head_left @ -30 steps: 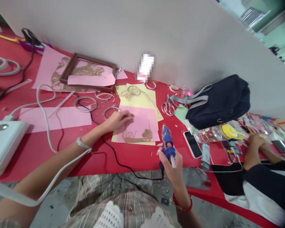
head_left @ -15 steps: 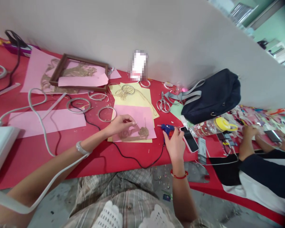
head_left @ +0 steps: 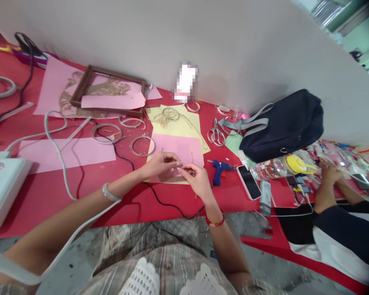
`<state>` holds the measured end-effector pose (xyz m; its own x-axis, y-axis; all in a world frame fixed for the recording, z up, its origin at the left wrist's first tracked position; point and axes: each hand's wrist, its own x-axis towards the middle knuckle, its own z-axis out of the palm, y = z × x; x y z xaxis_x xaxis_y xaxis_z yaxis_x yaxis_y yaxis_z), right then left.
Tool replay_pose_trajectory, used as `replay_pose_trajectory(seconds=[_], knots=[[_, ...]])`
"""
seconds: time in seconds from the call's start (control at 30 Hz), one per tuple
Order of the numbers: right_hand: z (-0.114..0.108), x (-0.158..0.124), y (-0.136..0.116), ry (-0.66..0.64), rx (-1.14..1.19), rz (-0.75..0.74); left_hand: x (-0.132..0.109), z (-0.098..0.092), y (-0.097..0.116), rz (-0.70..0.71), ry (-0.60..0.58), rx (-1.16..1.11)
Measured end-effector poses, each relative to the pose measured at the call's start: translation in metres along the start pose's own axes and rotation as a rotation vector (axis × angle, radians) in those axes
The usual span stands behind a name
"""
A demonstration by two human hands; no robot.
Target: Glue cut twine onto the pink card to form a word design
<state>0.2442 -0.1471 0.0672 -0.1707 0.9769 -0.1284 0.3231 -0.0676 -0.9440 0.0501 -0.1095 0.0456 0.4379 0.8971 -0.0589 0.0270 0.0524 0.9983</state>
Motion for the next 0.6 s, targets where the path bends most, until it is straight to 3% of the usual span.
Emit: replay_pose_trajectory(seconds=[0.17, 0.43, 0.6], knots=[[0.0, 0.004, 0.004, -0.016, 0.064, 0.061, -0.001, 0.001, 0.001, 0.003, 0.001, 0.017], [-0.005, 0.005, 0.006, -0.033, 0.045, 0.008, -0.005, 0.003, 0.006, 0.043, -0.028, 0.1], [-0.008, 0.012, 0.013, -0.032, 0.188, 0.12, -0.002, -0.017, 0.003, 0.143, 0.051, 0.363]])
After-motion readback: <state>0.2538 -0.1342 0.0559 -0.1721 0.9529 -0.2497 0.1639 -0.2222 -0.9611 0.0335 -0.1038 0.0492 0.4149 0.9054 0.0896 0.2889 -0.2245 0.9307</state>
